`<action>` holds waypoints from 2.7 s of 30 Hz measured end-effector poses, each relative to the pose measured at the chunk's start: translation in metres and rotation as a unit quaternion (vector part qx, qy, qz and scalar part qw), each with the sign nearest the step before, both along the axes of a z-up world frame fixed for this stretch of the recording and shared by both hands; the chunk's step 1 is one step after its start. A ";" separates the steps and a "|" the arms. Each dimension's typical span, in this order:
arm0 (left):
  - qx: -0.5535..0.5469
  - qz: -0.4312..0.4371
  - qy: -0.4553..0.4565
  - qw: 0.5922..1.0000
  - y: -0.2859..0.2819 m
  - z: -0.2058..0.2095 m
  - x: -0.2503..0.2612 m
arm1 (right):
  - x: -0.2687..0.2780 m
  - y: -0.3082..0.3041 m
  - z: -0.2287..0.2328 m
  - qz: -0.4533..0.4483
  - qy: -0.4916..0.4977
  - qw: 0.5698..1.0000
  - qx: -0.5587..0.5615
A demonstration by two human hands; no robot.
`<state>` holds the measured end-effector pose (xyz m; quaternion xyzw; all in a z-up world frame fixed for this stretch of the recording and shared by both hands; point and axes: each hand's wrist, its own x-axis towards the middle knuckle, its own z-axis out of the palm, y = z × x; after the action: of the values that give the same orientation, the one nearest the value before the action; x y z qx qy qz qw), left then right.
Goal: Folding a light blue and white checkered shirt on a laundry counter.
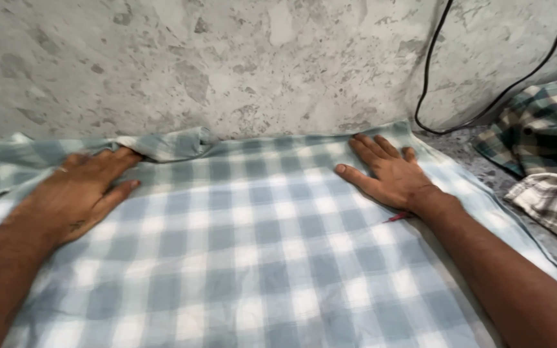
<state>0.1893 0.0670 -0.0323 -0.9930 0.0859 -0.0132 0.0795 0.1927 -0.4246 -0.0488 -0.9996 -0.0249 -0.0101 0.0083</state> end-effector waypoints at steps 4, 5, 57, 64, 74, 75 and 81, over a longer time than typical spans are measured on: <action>0.165 -0.003 -0.112 0.980 -0.013 -0.004 -0.017 | -0.002 -0.001 -0.001 0.024 -0.029 0.999 0.037; 0.166 -0.001 -0.113 0.980 -0.019 -0.005 -0.019 | -0.001 -0.003 -0.003 0.026 -0.030 0.998 0.038; -0.180 0.080 -0.087 0.976 0.012 -0.006 -0.020 | 0.004 0.021 0.003 0.102 -0.269 0.955 0.068; -0.227 0.023 -0.136 0.964 -0.033 0.015 -0.090 | -0.045 0.042 0.025 0.153 -0.294 0.938 0.105; -0.239 0.021 -0.003 0.971 -0.057 -0.011 -0.207 | -0.184 0.078 0.005 0.208 -0.030 0.977 0.040; -0.327 0.048 -0.041 0.943 -0.047 -0.015 -0.210 | -0.185 0.070 0.004 0.178 -0.018 0.983 0.032; -0.310 0.050 -0.219 0.924 -0.007 -0.027 -0.238 | -0.180 0.042 -0.010 0.093 -0.038 0.994 0.051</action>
<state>-0.0486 0.0604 -0.0589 -0.9433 0.0084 -0.2528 -0.2148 0.0122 -0.3830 -0.0589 -0.9901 -0.1173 -0.0490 0.0595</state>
